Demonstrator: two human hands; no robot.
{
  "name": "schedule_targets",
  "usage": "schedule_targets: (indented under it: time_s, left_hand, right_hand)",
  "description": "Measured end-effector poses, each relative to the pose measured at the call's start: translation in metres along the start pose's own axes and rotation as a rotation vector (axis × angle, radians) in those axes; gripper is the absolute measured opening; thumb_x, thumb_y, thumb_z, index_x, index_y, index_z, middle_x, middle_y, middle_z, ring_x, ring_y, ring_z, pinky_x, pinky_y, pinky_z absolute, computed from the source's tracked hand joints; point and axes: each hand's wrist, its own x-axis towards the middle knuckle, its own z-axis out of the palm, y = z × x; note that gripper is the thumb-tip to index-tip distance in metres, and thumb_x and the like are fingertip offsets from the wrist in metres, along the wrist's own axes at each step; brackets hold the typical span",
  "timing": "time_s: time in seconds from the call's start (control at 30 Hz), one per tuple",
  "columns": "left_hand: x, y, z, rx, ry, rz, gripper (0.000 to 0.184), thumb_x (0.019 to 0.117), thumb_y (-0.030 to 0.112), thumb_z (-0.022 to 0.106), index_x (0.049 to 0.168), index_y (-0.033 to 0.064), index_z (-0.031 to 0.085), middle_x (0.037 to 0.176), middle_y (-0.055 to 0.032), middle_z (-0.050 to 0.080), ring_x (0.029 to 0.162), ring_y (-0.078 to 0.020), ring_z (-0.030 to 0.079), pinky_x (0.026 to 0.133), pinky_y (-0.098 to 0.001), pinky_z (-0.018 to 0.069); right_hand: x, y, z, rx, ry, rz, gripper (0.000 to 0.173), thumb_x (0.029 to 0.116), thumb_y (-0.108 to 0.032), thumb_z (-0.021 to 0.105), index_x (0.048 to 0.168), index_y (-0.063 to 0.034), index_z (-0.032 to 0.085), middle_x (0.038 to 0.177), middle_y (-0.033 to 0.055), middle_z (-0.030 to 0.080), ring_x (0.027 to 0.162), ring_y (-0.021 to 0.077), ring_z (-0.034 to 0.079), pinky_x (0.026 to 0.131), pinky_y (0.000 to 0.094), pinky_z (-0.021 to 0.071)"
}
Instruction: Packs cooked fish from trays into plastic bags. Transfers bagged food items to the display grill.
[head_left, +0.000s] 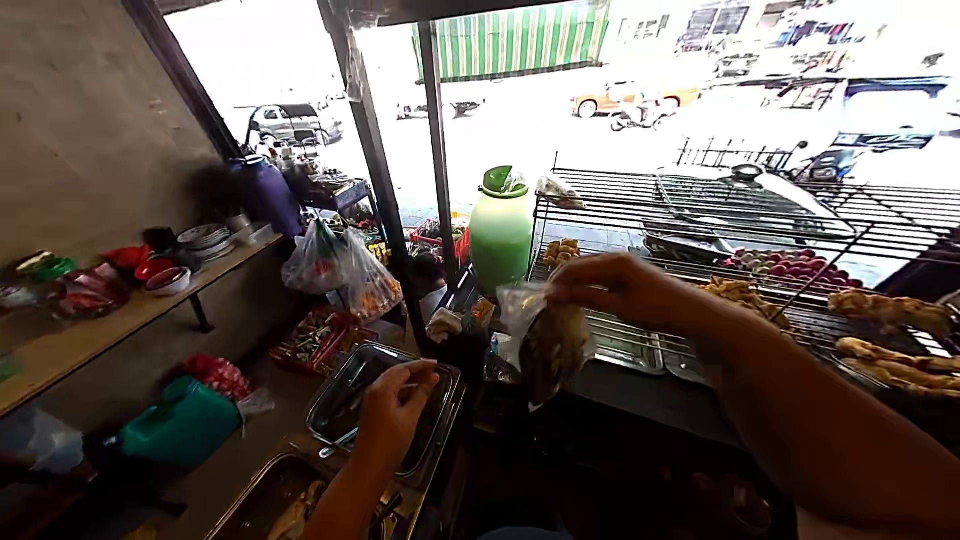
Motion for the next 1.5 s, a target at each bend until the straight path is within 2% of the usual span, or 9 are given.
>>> schedule_targets:
  time_s: [0.17,0.3,0.53,0.77,0.9,1.13,1.23,1.4,1.5]
  left_hand:
    - [0.122,0.049,0.044,0.280,0.162,0.317,0.024,0.0998,0.020,0.065,0.118,0.0071,0.075,0.114,-0.0106,0.073,0.097,-0.0175,0.071,0.086,-0.0338,0.0590]
    - [0.228,0.081,0.090,0.406,0.116,0.335,0.038,0.0983,0.015,0.068,0.134,0.0033,0.065,0.130,-0.0197,0.066,0.117,-0.0345,0.065,0.100,-0.0513,0.0529]
    - [0.349,0.076,0.147,0.483,-0.025,0.310,0.074,0.0948,0.015,0.073,0.158,0.0035,0.035,0.148,-0.0238,0.052,0.137,-0.0382,0.051,0.116,-0.0518,0.0392]
    - [0.379,0.098,0.155,0.281,-0.055,0.328,0.052,0.1052,0.006,0.049,0.156,0.0154,0.043,0.095,-0.0233,0.070,0.082,-0.0365,0.070,0.082,-0.0544,0.0558]
    - [0.386,0.125,0.157,0.006,-0.194,0.110,0.034,0.1075,0.006,0.043,0.132,0.0089,0.066,0.119,-0.0180,0.070,0.105,-0.0255,0.070,0.097,-0.0469,0.0543]
    - [0.387,0.157,0.178,-0.487,-0.186,-0.266,0.040,0.1069,0.026,0.039,0.123,-0.0041,0.061,0.113,-0.0140,0.068,0.093,-0.0177,0.069,0.084,-0.0363,0.0574]
    - [0.387,0.149,0.188,-0.535,-0.099,-0.270,0.039,0.1040,0.026,0.061,0.125,-0.0066,0.061,0.109,-0.0165,0.067,0.091,-0.0183,0.069,0.084,-0.0351,0.0584]
    - [0.384,0.139,0.192,-0.842,0.032,-0.443,0.050,0.1024,-0.004,0.049,0.149,-0.0002,0.032,0.121,-0.0185,0.059,0.091,-0.0176,0.068,0.081,-0.0304,0.0584]
    - [0.384,0.131,0.192,-0.909,0.019,-0.451,0.050,0.1040,-0.002,0.045,0.152,0.0031,0.031,0.116,-0.0153,0.061,0.090,-0.0154,0.064,0.082,-0.0293,0.0552]
  right_hand:
    - [0.025,0.048,-0.120,-0.253,0.148,0.171,0.023,0.1068,-0.020,0.053,0.107,-0.0076,0.073,0.099,-0.0009,0.072,0.092,0.0009,0.065,0.088,0.0261,0.0548]
    - [0.044,0.110,-0.187,-0.391,0.150,0.125,0.026,0.1077,-0.016,0.051,0.111,-0.0024,0.073,0.111,0.0128,0.071,0.107,0.0203,0.067,0.100,0.0468,0.0513]
    - [0.067,0.185,-0.239,-0.405,0.154,0.109,0.026,0.1081,-0.019,0.051,0.110,-0.0045,0.073,0.111,0.0114,0.072,0.108,0.0166,0.067,0.100,0.0419,0.0508]
    - [0.085,0.248,-0.245,-0.331,-0.004,0.052,0.025,0.1044,-0.023,0.058,0.108,-0.0060,0.077,0.121,0.0098,0.072,0.123,0.0174,0.063,0.110,0.0373,0.0473]
    - [0.087,0.272,-0.231,-0.231,-0.153,0.081,0.020,0.1032,-0.017,0.061,0.107,-0.0060,0.078,0.123,0.0100,0.072,0.124,0.0191,0.064,0.111,0.0372,0.0475]
    - [0.093,0.279,-0.218,-0.172,-0.309,0.230,0.025,0.1062,-0.019,0.057,0.117,-0.0051,0.074,0.132,0.0094,0.068,0.124,0.0200,0.063,0.110,0.0415,0.0473]
    - [0.096,0.277,-0.217,-0.171,-0.321,0.252,0.024,0.1067,-0.020,0.056,0.117,-0.0066,0.074,0.130,0.0061,0.069,0.120,0.0167,0.065,0.107,0.0395,0.0487]
    - [0.097,0.275,-0.213,-0.100,-0.329,0.274,0.026,0.1077,-0.020,0.054,0.120,-0.0065,0.072,0.126,0.0056,0.070,0.114,0.0124,0.065,0.103,0.0347,0.0499]
    - [0.100,0.281,-0.202,0.011,-0.322,0.316,0.027,0.1081,-0.020,0.053,0.123,-0.0056,0.069,0.126,0.0078,0.069,0.111,0.0140,0.066,0.099,0.0344,0.0521]
